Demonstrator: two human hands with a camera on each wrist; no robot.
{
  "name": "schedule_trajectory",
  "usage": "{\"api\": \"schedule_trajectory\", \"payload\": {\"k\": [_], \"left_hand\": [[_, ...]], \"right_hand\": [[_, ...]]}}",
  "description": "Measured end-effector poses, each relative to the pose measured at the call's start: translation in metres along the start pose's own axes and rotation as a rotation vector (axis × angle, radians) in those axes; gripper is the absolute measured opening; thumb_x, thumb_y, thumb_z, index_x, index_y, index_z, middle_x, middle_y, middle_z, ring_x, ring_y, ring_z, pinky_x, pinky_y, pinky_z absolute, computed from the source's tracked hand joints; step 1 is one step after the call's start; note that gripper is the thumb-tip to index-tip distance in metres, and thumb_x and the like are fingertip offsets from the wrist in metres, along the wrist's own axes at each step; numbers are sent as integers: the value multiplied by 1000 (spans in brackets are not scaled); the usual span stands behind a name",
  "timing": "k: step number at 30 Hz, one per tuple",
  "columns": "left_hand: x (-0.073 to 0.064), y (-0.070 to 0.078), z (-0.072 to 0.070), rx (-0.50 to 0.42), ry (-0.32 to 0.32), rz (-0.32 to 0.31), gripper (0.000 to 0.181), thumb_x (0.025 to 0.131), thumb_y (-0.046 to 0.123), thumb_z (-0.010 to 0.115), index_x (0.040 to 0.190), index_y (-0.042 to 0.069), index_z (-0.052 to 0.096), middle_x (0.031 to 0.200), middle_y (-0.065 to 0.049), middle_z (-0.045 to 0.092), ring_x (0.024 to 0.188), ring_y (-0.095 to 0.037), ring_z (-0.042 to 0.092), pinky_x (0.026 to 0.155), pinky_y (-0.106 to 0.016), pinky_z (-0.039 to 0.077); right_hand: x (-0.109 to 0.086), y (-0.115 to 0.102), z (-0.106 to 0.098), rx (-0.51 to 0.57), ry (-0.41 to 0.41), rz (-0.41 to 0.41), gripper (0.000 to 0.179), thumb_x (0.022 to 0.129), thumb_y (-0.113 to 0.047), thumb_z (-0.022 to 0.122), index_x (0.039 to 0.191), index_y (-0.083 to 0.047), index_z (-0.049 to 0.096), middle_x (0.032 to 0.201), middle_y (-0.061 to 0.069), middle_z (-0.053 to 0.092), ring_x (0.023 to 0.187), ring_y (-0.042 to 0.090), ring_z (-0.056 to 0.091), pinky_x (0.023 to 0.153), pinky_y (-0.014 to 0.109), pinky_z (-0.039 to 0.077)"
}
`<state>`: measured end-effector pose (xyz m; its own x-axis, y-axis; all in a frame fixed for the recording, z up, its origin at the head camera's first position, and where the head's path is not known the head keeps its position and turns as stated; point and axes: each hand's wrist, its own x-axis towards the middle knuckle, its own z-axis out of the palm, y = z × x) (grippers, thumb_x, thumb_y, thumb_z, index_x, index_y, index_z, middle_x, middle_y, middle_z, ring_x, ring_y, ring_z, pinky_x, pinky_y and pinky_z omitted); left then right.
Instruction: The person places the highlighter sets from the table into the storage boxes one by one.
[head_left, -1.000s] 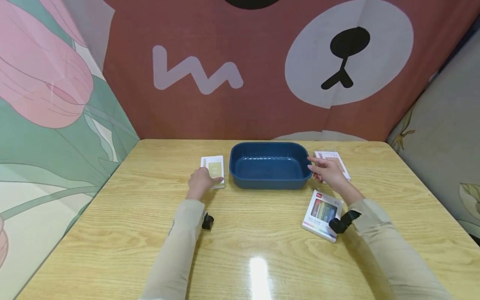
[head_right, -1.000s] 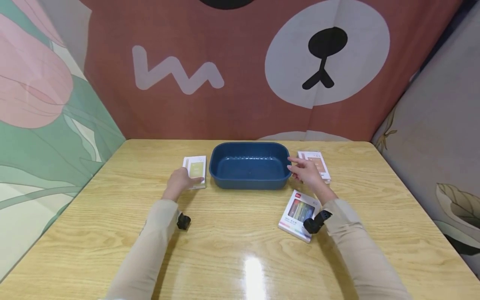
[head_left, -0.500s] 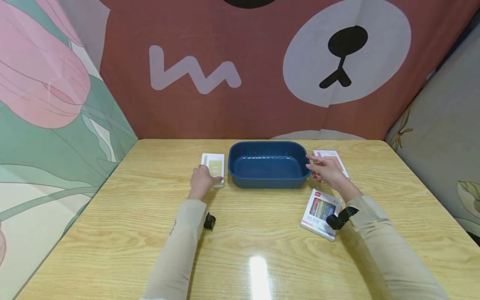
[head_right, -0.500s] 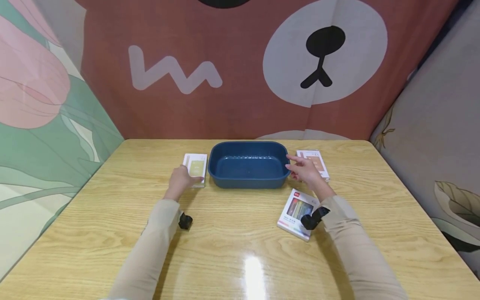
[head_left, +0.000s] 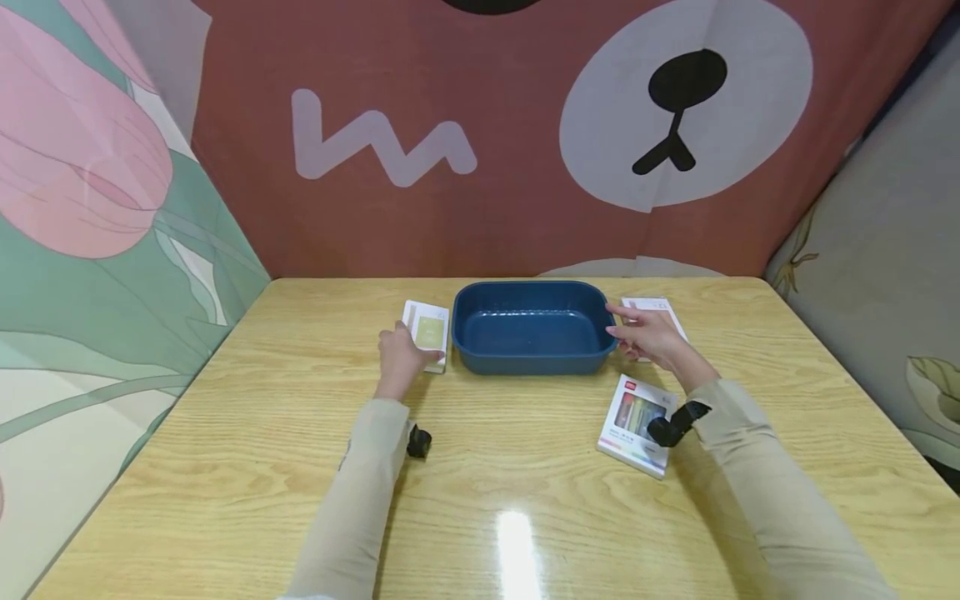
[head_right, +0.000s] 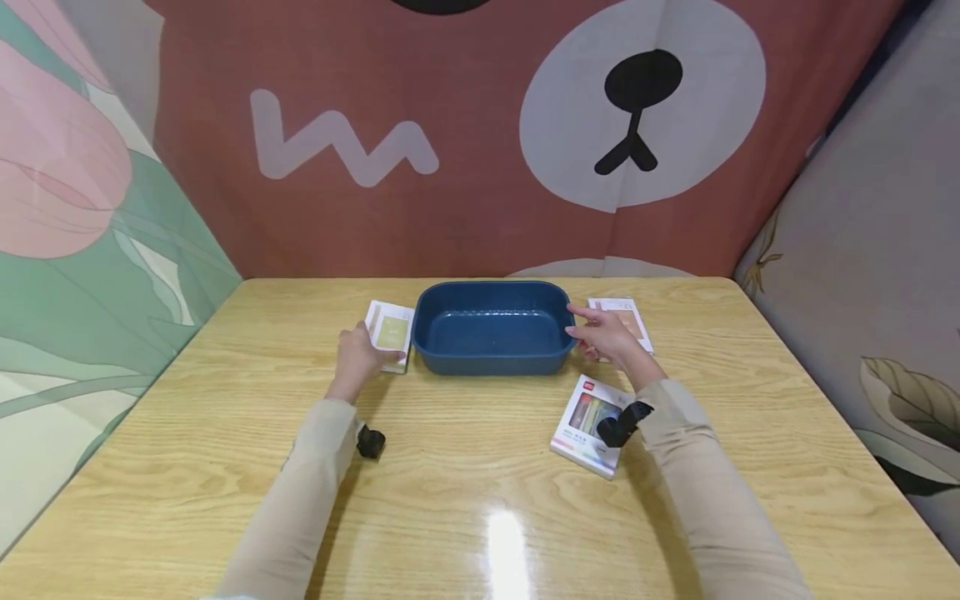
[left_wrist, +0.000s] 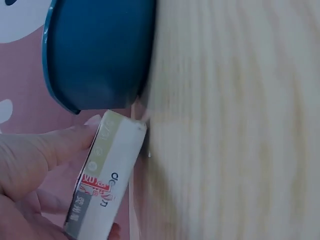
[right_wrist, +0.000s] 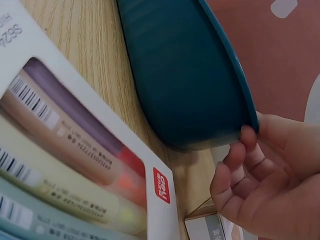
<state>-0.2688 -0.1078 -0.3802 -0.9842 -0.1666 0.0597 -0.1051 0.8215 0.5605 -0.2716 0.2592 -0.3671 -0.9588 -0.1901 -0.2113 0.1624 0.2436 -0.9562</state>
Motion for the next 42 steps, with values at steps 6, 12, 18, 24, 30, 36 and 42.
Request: {"api": "schedule_trajectory", "payload": {"k": [6,12,18,24,30,36,42], "left_hand": [[2,-3,-5,-49,-20,-4,89,71,24,76,133,-14,26,120,-35,40,112,-45,37,92,-46,33],[3,-6,-12,-217,-93,-33,60,81,11,64,128,-13,36,121,-30,45,110,-39,44,90,-43,38],[6,-10,-18,-366,-170,-86,51,88,7,52,132,-12,33,124,-30,42,108,-37,47,89,-40,39],[7,-13,-21,-541,-226,-141,50,90,5,48,134,-9,30,128,-28,39,110,-36,46,88,-37,40],[7,-15,-19,-674,-238,-184,47,87,2,49,132,-7,37,119,-25,48,83,-21,56,58,-24,46],[7,-15,-18,-745,-198,-214,46,84,2,55,128,-6,44,115,-23,52,75,-15,55,51,-22,44],[5,-13,-21,-770,-172,-209,44,82,1,58,125,-6,48,109,-21,55,71,-12,54,52,-23,43]], "right_hand": [[1,-3,2,-4,29,37,55,91,-8,52,141,-7,27,68,3,44,55,13,44,52,25,38],[2,-1,2,-8,30,49,55,91,-10,53,140,-8,28,68,-3,50,54,13,44,50,26,38],[2,1,1,-23,18,49,54,92,-8,50,141,-7,27,54,-2,39,53,13,43,51,26,37],[2,2,1,-29,29,60,54,91,-9,51,140,-8,29,54,-2,40,53,14,43,51,26,37],[1,1,1,-51,39,60,54,91,-11,52,140,-9,29,56,0,40,54,14,43,51,26,37],[1,-1,1,-67,40,54,53,92,-11,51,141,-10,29,133,7,26,56,13,44,51,26,38],[1,-2,0,-68,42,56,54,92,-12,52,140,-9,30,68,2,46,55,14,45,51,26,39]]}}
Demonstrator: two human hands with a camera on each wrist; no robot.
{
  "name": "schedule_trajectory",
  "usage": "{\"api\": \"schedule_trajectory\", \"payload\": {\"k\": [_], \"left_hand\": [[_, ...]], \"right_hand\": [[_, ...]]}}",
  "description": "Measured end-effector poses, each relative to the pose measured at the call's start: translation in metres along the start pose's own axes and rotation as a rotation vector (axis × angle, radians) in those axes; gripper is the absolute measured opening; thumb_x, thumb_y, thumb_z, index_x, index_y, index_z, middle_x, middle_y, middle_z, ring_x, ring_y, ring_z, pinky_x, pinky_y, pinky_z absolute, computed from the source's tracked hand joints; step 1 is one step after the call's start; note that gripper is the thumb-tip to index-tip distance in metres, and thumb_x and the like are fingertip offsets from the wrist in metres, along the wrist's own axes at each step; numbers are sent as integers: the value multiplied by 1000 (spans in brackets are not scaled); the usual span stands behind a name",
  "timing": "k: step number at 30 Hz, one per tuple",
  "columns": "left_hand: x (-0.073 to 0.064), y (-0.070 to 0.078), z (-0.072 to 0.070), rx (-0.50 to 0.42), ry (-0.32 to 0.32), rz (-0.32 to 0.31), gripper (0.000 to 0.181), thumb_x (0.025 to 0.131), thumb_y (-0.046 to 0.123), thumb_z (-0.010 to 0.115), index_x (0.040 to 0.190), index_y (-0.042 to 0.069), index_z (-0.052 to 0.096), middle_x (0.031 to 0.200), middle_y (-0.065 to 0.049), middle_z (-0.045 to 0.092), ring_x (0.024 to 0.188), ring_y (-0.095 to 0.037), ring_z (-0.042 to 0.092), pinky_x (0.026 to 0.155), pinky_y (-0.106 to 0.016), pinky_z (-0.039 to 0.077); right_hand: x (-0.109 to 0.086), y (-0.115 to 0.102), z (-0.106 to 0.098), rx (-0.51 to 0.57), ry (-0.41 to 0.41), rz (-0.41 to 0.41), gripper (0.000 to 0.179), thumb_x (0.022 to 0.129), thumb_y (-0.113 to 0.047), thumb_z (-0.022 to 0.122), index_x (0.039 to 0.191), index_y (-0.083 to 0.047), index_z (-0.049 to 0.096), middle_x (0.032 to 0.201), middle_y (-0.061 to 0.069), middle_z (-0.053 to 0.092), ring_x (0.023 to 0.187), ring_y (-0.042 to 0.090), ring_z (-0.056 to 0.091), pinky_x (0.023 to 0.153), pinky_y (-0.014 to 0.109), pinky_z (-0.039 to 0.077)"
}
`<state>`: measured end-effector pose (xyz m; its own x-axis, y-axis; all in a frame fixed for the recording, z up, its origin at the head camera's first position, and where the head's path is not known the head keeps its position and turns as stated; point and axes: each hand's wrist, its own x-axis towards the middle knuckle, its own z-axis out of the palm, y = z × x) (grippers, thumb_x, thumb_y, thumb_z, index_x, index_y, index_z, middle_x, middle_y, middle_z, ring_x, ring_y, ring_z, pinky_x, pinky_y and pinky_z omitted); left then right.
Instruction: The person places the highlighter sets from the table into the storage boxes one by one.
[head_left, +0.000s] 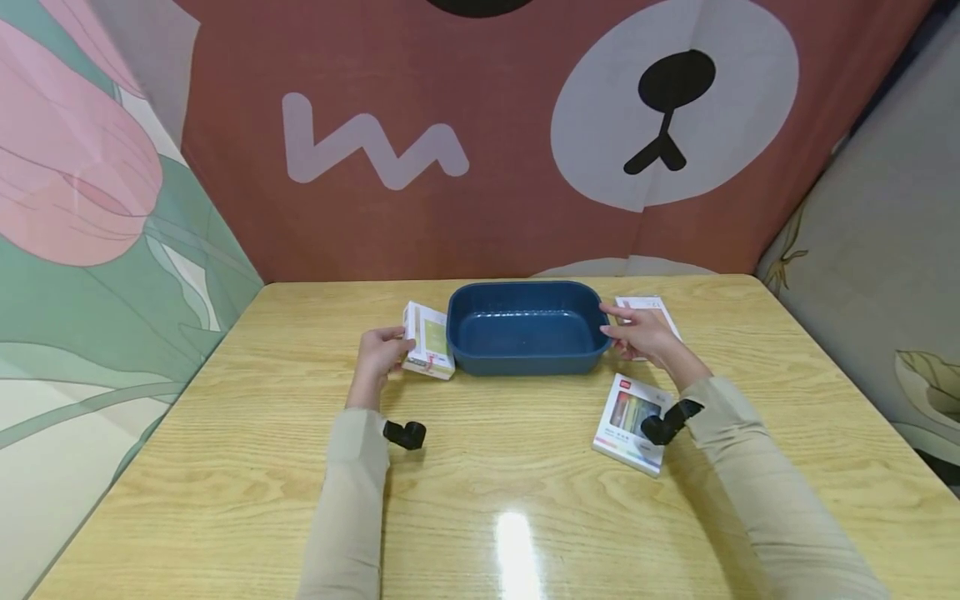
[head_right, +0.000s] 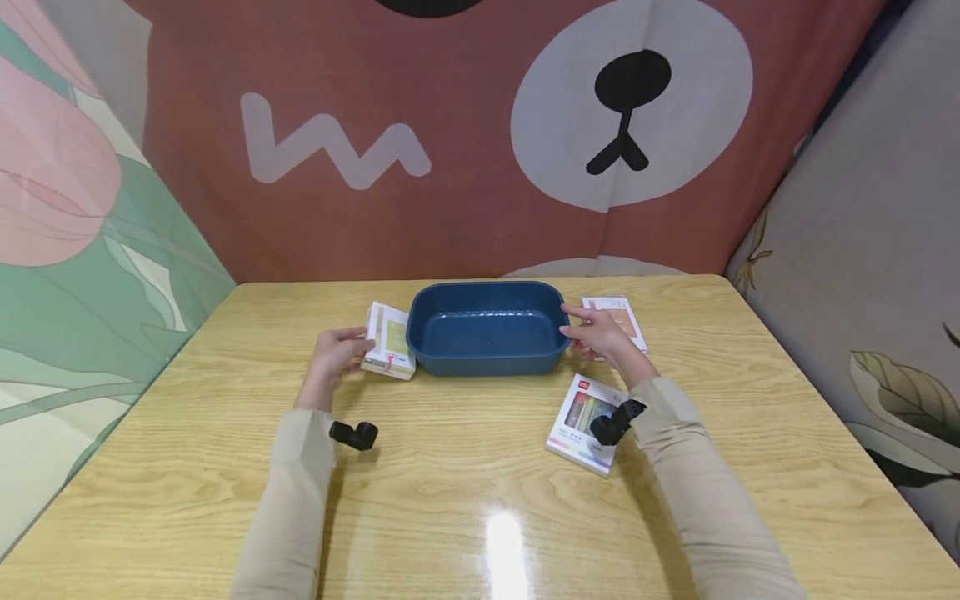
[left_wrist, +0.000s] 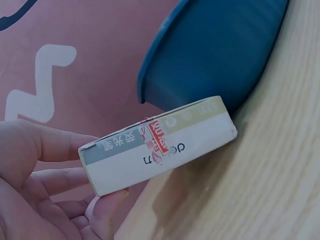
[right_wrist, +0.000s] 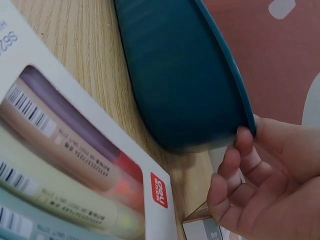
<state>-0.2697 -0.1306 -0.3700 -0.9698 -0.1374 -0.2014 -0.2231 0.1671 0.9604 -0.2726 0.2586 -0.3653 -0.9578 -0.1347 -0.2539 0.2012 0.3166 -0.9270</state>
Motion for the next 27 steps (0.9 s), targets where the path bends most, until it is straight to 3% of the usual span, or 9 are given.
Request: {"api": "schedule_trajectory", "payload": {"k": [1,4,11,17,18,20,23,25,27], "left_hand": [[0,1,0,-2,2,11,44,82,1,58,124,-6,48,108,-20,55,70,-11,53,51,-23,43],[-2,2,-1,-4,9,34,43,82,1,58,123,-8,49,108,-20,54,70,-11,53,51,-23,43],[-5,6,-4,-33,24,34,42,83,1,57,123,-7,49,113,-21,52,79,-16,54,57,-22,46],[-11,19,-6,-76,54,57,40,83,0,57,122,-7,50,115,-21,52,82,-18,55,59,-20,46],[-12,22,-6,-73,56,63,40,83,0,57,122,-6,51,115,-21,53,81,-18,55,59,-20,46],[-15,26,-7,-72,56,73,40,83,1,57,122,-6,51,116,-20,53,81,-17,55,58,-20,45],[-19,32,-7,-74,56,87,41,83,1,57,122,-6,50,117,-20,52,82,-18,55,57,-19,45],[-21,35,-8,-75,65,95,40,83,1,57,122,-5,51,116,-20,52,83,-18,55,57,-19,45],[-23,38,-8,-73,79,105,39,83,1,57,121,-5,52,114,-19,53,82,-18,55,56,-18,45]], "right_hand": [[0,0,0,-1,0,1,54,91,-12,52,140,-9,30,58,1,40,55,14,45,51,26,39],[-1,-2,0,1,-7,6,53,92,-11,51,140,-9,28,53,-1,39,54,13,44,51,26,38],[-3,-5,1,-13,-10,4,53,93,-10,49,141,-8,28,60,4,46,53,14,44,50,26,38],[-3,-4,1,-15,0,11,53,92,-11,50,140,-9,29,57,3,45,54,13,45,50,26,39],[-3,-4,0,-17,2,9,52,92,-11,50,140,-9,29,61,5,46,54,13,46,50,26,39],[-3,-3,0,-24,1,3,53,92,-11,50,140,-9,29,88,11,55,55,12,46,50,26,39],[-3,-2,0,-37,-3,1,52,93,-11,49,141,-10,28,131,13,32,55,12,46,51,26,40],[-3,-2,-1,-45,4,6,52,93,-12,49,141,-10,28,134,17,27,55,12,46,52,27,40],[-3,-2,0,-49,13,12,52,93,-12,50,140,-11,29,125,19,37,54,12,46,52,27,41]]}}
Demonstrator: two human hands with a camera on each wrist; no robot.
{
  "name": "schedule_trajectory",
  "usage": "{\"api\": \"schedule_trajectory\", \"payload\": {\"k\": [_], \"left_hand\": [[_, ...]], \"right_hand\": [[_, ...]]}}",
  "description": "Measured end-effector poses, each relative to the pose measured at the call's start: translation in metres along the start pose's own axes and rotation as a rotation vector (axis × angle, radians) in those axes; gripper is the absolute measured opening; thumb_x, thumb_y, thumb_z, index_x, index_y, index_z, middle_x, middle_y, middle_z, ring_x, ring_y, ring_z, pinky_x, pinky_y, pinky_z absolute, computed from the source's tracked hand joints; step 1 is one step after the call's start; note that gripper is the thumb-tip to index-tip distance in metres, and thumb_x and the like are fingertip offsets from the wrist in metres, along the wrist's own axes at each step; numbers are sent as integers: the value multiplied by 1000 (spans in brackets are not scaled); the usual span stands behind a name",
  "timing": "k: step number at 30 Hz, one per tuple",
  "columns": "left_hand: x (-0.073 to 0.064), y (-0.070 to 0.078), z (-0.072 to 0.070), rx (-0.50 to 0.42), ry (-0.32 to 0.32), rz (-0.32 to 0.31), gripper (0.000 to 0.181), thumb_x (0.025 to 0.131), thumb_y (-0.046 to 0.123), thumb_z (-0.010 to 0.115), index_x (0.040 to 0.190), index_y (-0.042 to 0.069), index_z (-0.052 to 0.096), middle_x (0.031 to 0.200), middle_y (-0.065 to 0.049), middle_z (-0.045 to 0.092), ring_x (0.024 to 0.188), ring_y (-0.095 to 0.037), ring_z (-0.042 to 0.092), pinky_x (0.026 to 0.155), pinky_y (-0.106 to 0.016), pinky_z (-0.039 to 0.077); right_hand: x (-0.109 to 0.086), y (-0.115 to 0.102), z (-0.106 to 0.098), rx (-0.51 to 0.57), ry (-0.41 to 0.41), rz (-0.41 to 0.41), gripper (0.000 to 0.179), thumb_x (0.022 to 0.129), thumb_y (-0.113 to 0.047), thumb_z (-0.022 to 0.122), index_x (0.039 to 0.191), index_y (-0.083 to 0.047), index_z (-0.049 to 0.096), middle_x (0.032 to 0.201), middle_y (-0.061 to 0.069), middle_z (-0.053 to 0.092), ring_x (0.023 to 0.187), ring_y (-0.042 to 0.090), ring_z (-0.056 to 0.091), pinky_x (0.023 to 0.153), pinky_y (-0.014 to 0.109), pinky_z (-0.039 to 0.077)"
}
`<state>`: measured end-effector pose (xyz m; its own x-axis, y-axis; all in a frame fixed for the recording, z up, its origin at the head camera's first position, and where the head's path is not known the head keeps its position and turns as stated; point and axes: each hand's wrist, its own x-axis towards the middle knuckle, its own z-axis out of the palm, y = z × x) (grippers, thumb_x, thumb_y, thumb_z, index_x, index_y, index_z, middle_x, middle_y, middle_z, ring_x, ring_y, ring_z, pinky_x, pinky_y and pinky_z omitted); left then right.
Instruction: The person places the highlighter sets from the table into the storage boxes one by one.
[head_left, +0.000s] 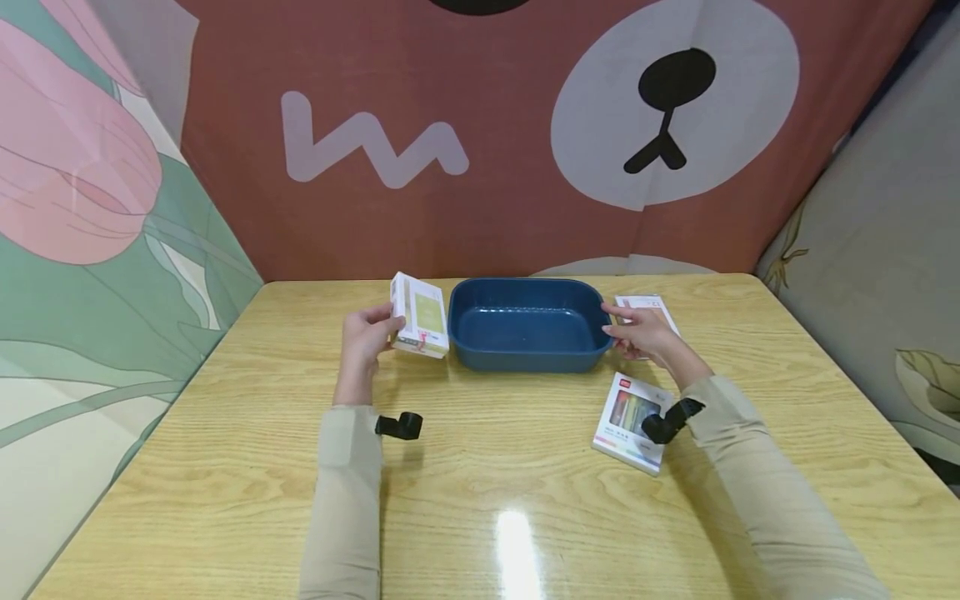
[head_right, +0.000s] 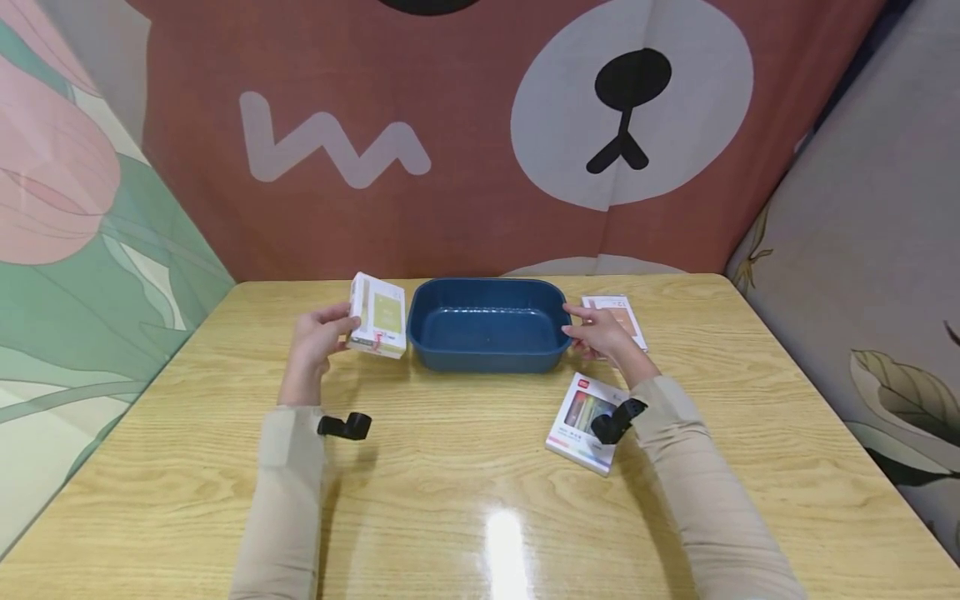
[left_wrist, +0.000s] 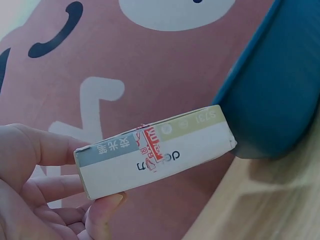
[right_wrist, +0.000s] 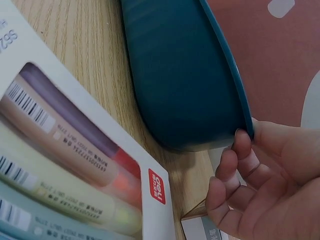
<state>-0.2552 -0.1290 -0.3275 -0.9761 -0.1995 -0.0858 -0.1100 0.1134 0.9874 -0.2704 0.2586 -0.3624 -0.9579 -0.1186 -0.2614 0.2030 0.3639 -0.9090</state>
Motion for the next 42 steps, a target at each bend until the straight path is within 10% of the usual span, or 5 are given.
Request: {"api": "schedule_trajectory", "payload": {"k": [9,27,42], "left_hand": [[-4,11,0,-21,24,55,38,82,1,58,120,-5,54,112,-19,54,76,-13,55,54,-17,45],[-4,11,33,-59,1,98,35,79,-4,59,113,-11,56,103,-22,57,70,-12,56,48,-16,44],[1,6,64,79,-50,114,34,78,-4,62,110,-12,58,99,-24,59,78,-20,56,61,-22,47]], "right_hand": [[-2,-5,2,13,-11,17,54,92,-13,51,141,-10,28,57,2,45,54,14,46,51,27,39],[0,-4,4,10,-2,30,53,92,-13,50,141,-11,29,57,1,45,55,14,46,51,26,38],[0,-1,2,33,-34,1,55,93,-10,49,142,-8,25,57,2,48,54,13,46,49,26,35]]}}
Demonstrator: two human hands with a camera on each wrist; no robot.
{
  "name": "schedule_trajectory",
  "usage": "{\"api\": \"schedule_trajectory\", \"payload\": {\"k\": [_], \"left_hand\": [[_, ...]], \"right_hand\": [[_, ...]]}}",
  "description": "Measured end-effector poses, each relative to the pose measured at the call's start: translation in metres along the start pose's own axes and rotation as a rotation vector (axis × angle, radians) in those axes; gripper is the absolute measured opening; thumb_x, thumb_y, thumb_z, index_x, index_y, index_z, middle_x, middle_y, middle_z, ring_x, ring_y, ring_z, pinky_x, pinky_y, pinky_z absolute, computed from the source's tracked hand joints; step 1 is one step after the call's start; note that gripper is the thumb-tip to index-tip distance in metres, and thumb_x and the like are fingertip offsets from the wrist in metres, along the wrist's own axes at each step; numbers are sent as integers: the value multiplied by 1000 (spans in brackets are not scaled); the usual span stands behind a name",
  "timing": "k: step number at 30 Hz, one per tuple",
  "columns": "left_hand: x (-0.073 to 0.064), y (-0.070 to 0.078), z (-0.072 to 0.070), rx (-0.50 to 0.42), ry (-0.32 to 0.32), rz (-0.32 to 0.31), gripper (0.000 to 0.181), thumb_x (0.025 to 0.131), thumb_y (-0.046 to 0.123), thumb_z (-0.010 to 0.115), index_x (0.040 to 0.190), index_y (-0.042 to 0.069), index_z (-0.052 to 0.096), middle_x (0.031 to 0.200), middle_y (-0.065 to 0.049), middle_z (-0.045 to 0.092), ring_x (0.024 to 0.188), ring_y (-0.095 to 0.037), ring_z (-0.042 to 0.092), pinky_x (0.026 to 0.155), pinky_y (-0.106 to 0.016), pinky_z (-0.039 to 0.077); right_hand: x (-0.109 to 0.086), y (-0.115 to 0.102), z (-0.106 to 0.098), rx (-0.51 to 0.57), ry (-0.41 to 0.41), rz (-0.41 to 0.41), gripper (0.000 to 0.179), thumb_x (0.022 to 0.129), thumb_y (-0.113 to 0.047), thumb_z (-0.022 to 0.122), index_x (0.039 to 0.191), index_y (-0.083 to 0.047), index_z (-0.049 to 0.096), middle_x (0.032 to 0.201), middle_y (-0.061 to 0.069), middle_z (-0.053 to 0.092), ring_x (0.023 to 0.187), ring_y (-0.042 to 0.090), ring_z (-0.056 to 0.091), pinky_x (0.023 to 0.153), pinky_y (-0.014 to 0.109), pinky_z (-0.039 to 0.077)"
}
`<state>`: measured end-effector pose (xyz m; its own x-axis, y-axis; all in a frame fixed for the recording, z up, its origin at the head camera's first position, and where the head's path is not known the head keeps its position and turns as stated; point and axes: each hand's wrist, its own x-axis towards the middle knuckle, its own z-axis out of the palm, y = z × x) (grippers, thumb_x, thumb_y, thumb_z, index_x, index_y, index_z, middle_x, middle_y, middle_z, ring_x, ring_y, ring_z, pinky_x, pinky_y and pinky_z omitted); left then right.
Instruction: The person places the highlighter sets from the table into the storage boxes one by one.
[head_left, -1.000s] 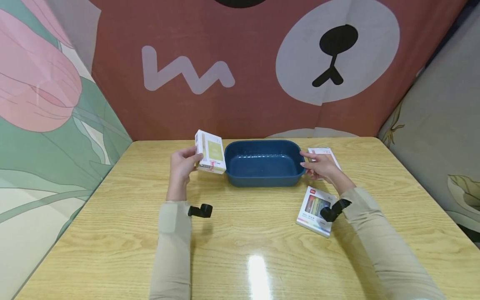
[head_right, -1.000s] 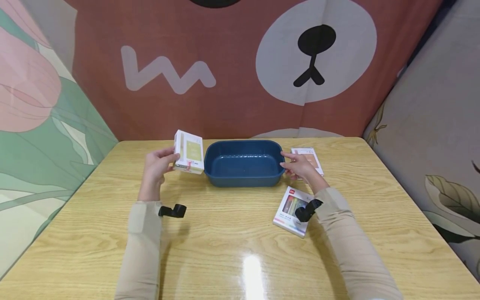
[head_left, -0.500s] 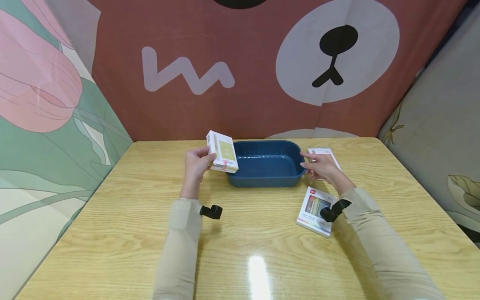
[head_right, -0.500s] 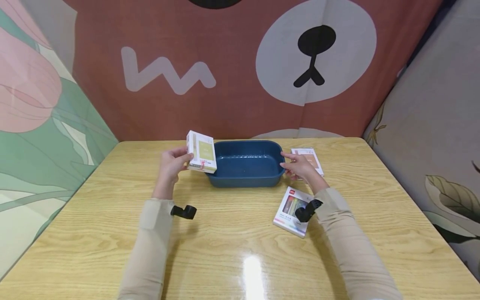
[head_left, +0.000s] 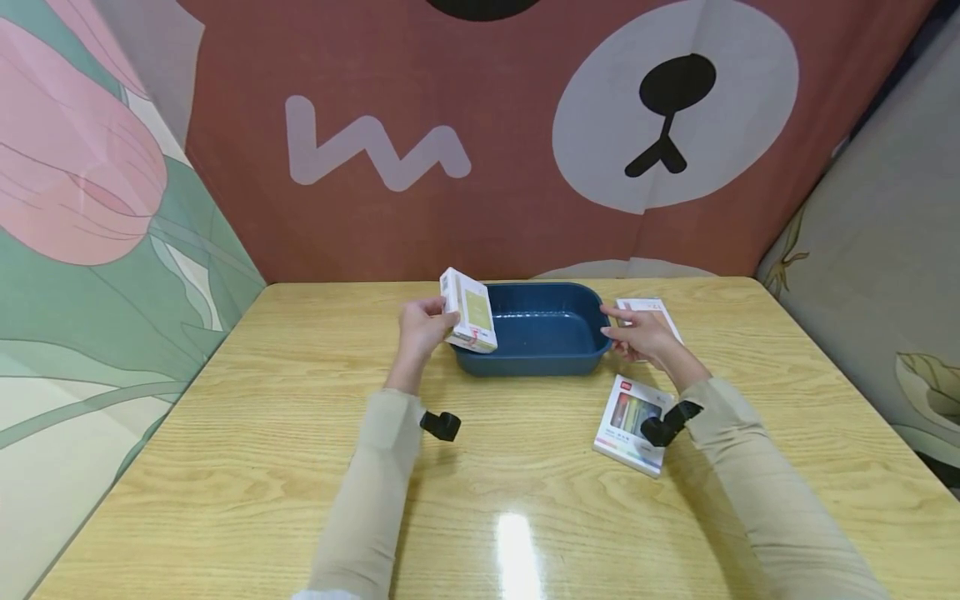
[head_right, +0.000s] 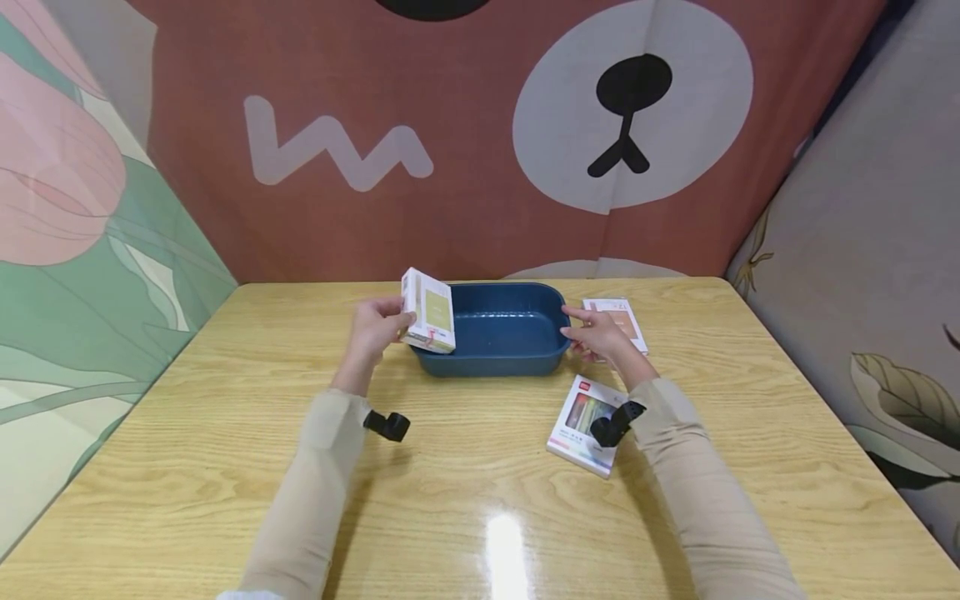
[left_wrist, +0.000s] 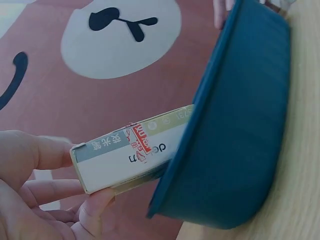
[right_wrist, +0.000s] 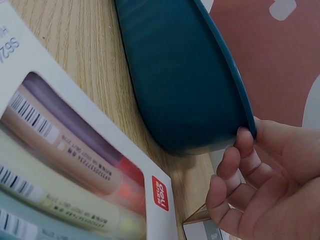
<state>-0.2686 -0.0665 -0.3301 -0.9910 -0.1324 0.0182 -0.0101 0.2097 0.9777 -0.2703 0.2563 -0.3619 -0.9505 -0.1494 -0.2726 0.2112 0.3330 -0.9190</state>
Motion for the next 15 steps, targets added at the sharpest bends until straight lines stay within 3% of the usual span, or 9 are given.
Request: {"api": "schedule_trajectory", "payload": {"k": [2,8,12,15], "left_hand": [[-6,7,3,57,-5,11,32,78,-4,62,108,-12,58,98,-25,59,80,-21,56,65,-23,46],[-6,5,10,164,-18,75,29,76,1,65,104,-8,63,90,-17,62,77,-19,58,64,-24,47],[33,-38,20,176,-28,159,31,70,9,72,99,-2,67,81,-10,64,68,-14,59,56,-23,47],[53,-54,28,227,-48,114,35,71,12,73,102,-1,66,86,-11,64,72,-16,61,59,-25,48]], "right_hand": [[1,1,0,-3,2,2,54,93,-10,49,142,-10,25,57,2,48,54,13,45,48,26,35],[2,1,0,-12,10,13,54,93,-13,49,142,-11,26,57,2,48,54,14,45,48,26,34],[1,0,0,-17,11,19,54,93,-13,49,142,-11,26,58,3,48,55,15,46,49,27,34],[1,0,0,-19,18,23,54,93,-13,50,142,-12,27,58,3,49,55,15,46,49,27,35]]}}
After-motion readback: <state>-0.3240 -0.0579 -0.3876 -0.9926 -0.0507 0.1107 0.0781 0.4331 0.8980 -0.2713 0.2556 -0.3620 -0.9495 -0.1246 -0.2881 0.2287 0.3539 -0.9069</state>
